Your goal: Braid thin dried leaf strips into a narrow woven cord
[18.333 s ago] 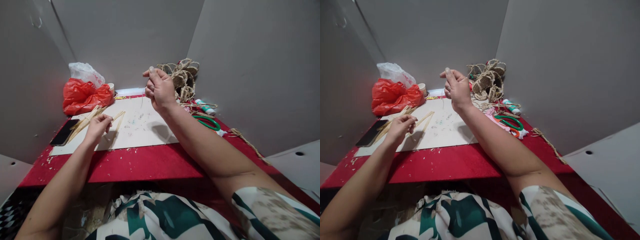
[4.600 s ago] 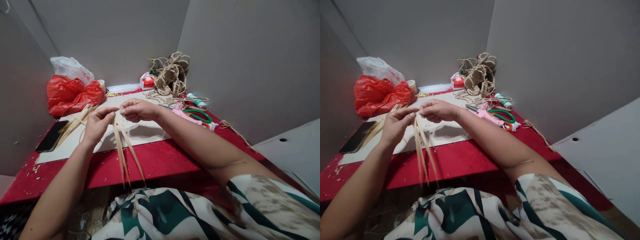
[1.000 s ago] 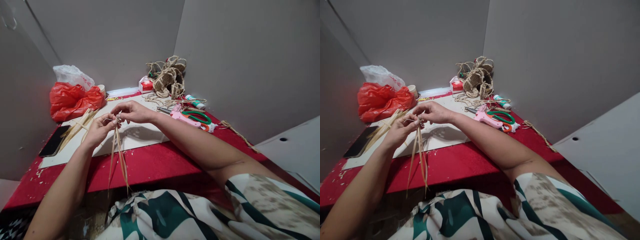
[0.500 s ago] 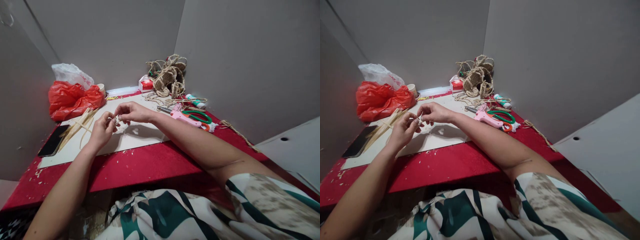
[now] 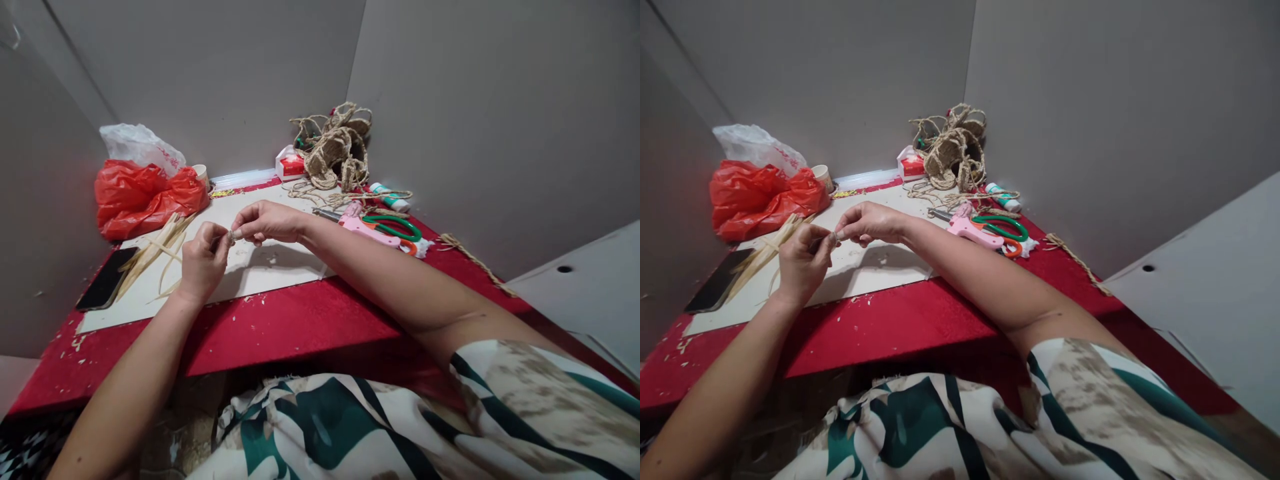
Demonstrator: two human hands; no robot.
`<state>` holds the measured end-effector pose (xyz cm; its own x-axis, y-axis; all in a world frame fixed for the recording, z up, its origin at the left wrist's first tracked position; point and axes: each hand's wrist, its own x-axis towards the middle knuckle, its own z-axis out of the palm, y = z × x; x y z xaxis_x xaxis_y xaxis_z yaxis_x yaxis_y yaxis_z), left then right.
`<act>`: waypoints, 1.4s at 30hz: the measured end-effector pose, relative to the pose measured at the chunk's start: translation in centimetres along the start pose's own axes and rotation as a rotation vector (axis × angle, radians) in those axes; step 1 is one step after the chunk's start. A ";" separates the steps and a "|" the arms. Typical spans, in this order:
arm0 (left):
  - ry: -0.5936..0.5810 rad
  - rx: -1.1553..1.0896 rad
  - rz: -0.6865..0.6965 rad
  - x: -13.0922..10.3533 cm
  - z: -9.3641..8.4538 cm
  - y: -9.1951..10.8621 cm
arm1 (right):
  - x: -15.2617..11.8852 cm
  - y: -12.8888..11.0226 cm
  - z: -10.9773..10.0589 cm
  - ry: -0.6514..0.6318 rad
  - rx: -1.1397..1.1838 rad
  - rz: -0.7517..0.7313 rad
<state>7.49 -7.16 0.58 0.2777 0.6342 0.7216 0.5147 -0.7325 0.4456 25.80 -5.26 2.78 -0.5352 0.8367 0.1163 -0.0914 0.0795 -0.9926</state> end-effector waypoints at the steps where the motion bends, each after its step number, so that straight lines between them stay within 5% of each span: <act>1: -0.006 -0.009 0.001 0.0 0.0 0.0 | 0.0 0.0 0.1 0.004 -0.023 -0.017; 9: -0.063 -0.131 -0.092 0.1 0.2 -0.1 | 0.0 -1.0 0.9 0.224 -0.202 -0.207; 15: -0.045 -0.076 -0.044 0.2 0.1 0.1 | -0.1 -0.5 0.1 0.016 -0.229 -0.102; 21: -0.055 -0.068 -0.068 0.2 0.0 0.1 | -0.1 -0.6 0.2 0.049 -0.305 -0.164; 26: -0.063 -0.192 -0.221 0.2 0.1 0.0 | -0.2 -1.4 1.0 0.170 -0.463 -0.275; 32: -0.137 -0.630 -0.578 0.9 -0.4 0.3 | -0.7 -1.5 2.3 0.317 -0.877 -0.430; 42: -0.062 -0.633 -0.702 1.2 -0.1 -1.1 | -0.9 -0.5 2.9 0.214 -1.040 -0.496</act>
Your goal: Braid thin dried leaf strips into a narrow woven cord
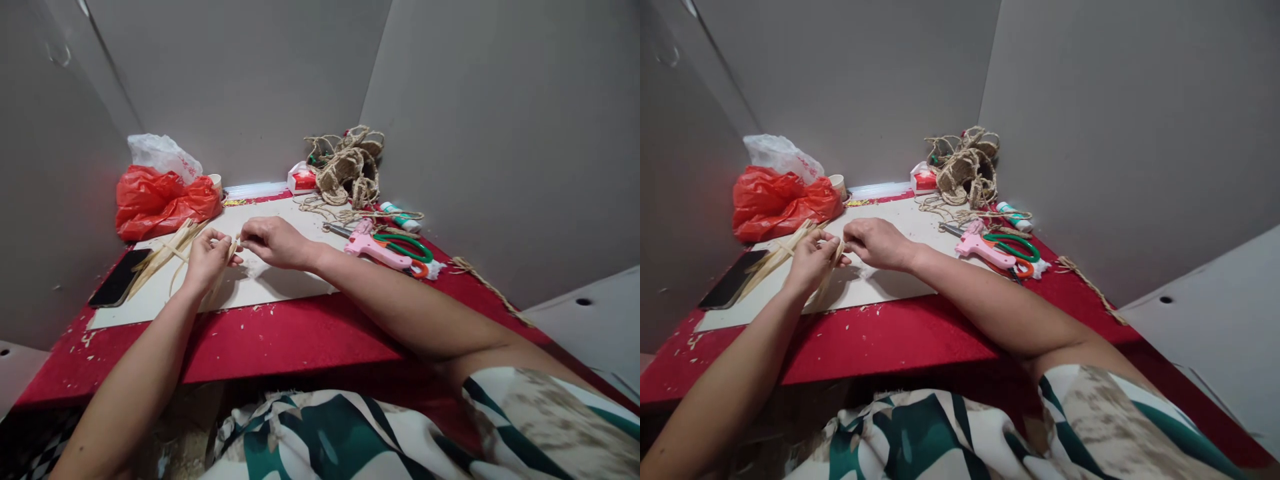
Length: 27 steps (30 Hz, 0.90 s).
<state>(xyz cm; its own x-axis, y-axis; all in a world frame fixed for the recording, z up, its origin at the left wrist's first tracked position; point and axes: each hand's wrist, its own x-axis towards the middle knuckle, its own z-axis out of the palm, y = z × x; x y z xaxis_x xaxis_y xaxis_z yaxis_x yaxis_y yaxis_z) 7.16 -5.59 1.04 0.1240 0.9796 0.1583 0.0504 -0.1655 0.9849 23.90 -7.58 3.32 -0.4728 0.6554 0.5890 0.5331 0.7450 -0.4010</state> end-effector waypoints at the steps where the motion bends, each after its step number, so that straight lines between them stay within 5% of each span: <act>1: 0.011 -0.012 -0.004 0.0 0.0 0.0 | 0.0 0.1 0.0 -0.002 0.023 0.010; 5: 0.024 -0.088 -0.025 0.1 -0.1 0.0 | 0.2 0.7 0.3 0.037 0.194 0.128; 11: -0.014 -0.184 -0.056 0.2 -0.3 0.5 | 0.5 1.7 1.6 0.186 0.718 0.511; 16: 0.084 -0.045 0.132 -0.4 0.1 1.0 | 0.4 2.0 2.5 0.275 1.008 0.770; 20: 0.014 -0.046 0.245 -1.1 0.7 1.2 | 0.6 1.5 3.1 0.303 1.190 0.884; 23: -0.100 -0.066 0.224 -1.4 1.0 1.1 | 0.8 1.1 3.4 0.293 1.215 0.879; 27: -0.143 -0.026 0.225 -1.5 1.0 0.8 | 0.7 1.2 3.7 0.267 0.905 0.791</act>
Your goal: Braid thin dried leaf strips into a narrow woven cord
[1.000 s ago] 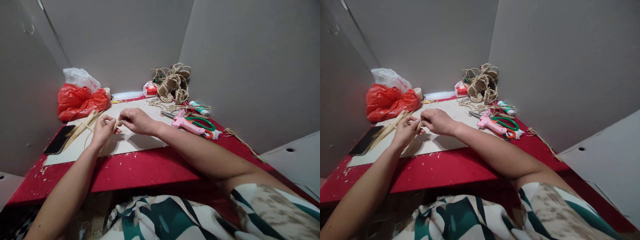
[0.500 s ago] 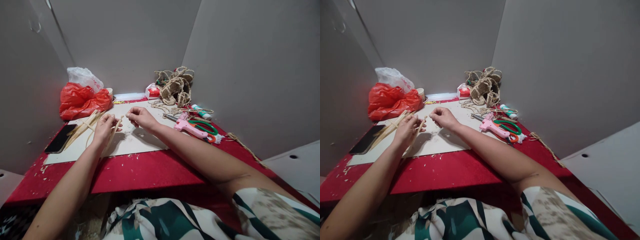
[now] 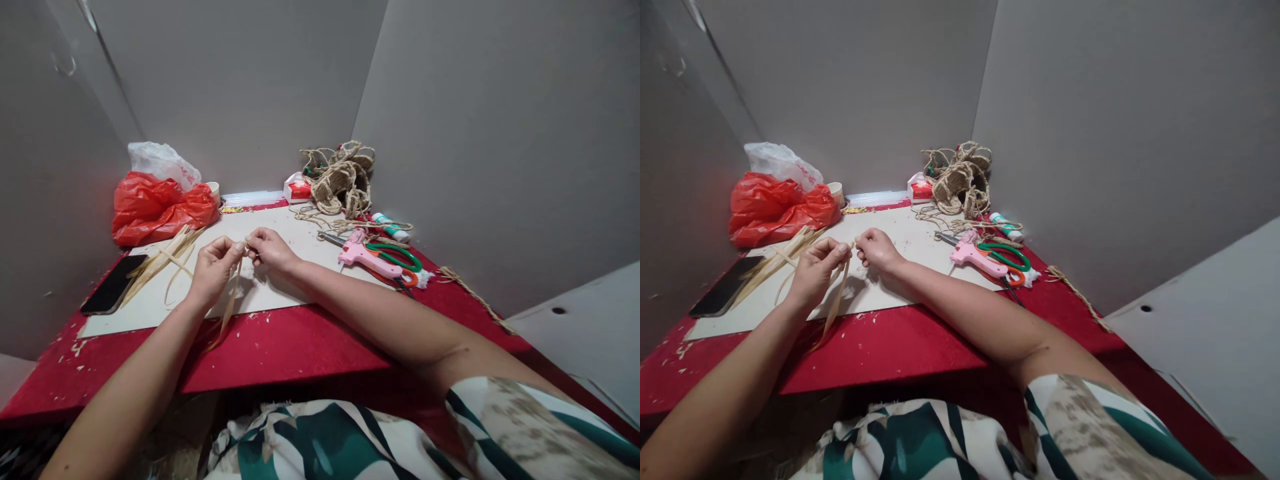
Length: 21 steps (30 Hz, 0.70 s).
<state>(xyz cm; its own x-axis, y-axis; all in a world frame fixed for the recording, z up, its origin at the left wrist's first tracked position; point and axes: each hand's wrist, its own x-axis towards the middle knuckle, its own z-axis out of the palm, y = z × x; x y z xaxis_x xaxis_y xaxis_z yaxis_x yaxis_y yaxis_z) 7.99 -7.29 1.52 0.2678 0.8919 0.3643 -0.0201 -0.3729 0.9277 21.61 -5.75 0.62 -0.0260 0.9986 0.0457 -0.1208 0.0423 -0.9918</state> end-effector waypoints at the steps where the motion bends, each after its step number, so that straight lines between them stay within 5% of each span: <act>1: 0.014 0.003 0.006 0.0 0.0 0.0 | 0.1 0.1 -0.1 0.021 -0.083 -0.059; 5: 0.077 0.005 0.010 -0.1 -0.1 0.0 | 0.4 0.6 -0.3 0.094 -0.303 -0.269; 10: 0.108 0.015 0.030 -0.2 0.1 0.0 | 1.0 0.9 -0.2 0.123 -0.378 -0.288; 15: 0.173 -0.072 0.018 0.0 0.0 0.6 | 0.9 0.3 0.0 0.151 -0.273 -0.265; 21: 0.373 -0.219 -0.150 1.3 -1.6 0.2 | -0.1 -1.2 -0.3 0.011 -0.034 -0.303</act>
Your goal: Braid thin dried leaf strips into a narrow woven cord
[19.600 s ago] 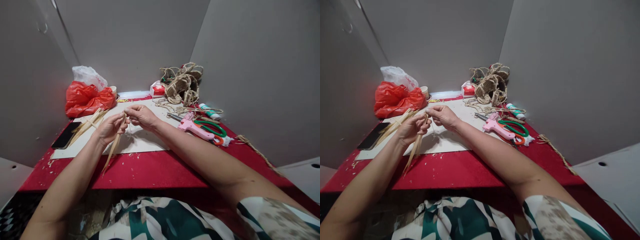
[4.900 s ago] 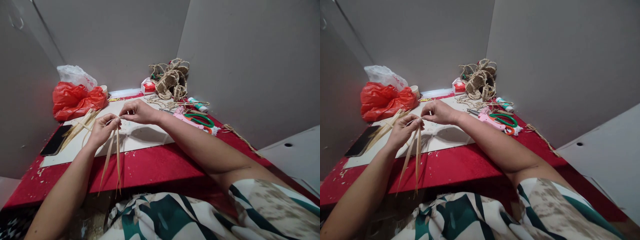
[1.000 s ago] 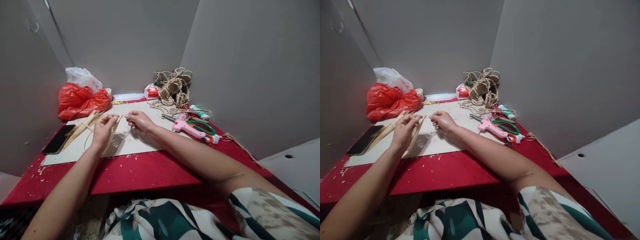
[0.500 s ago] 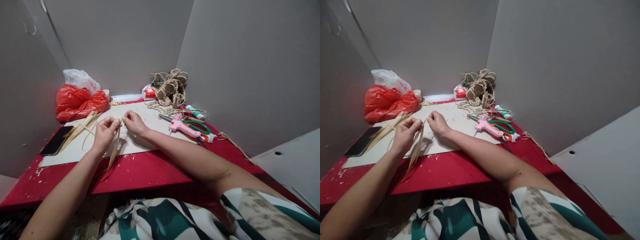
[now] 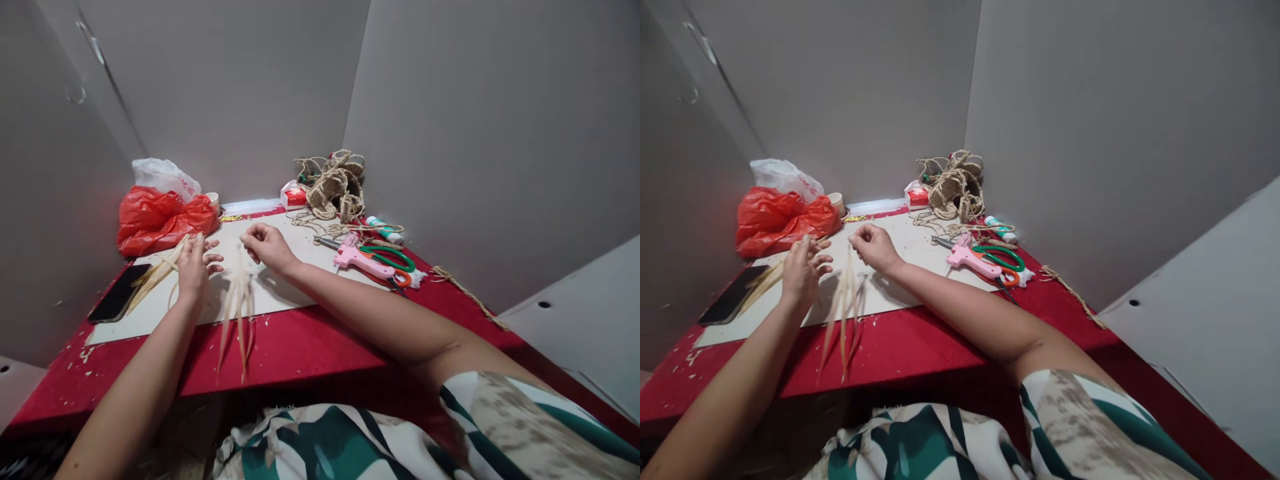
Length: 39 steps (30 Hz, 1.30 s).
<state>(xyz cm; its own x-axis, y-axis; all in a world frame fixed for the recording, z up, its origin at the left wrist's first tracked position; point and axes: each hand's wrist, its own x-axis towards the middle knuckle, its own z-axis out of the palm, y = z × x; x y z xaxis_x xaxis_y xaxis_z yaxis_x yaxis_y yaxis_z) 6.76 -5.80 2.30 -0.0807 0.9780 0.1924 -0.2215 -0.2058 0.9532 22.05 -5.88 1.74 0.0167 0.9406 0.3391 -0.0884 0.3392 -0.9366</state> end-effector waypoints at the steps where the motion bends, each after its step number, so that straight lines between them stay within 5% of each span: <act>1: -0.021 0.018 -0.049 0.2 -0.2 -0.2 | -0.1 -0.2 0.0 -0.024 0.016 -0.007; 7: -0.403 0.069 -0.258 0.0 -0.4 -1.0 | -0.3 -0.6 -0.1 -0.179 0.060 0.016; 10: -0.492 0.003 -0.311 -0.1 -0.4 -1.0 | -0.1 -0.6 -0.3 -0.195 0.076 0.023; 19: -0.332 -0.049 -0.302 0.5 -0.5 -0.8 | 1.3 0.3 -1.6 -0.063 0.164 0.108; 25: -0.269 -0.035 -0.288 0.7 -0.6 -0.7 | 1.0 0.7 -1.4 -0.129 0.239 0.220; 39: -0.340 0.064 -0.277 0.7 -0.5 -1.1 | 0.2 1.5 -0.8 -0.247 0.270 0.270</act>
<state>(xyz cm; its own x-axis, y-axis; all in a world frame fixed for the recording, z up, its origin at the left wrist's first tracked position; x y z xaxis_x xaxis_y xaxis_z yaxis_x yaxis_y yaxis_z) 6.44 -4.92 1.28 0.3000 0.9538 -0.0170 -0.1286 0.0581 0.9900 22.70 -5.16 0.36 -0.2778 0.9521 0.1279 -0.3141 0.0358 -0.9487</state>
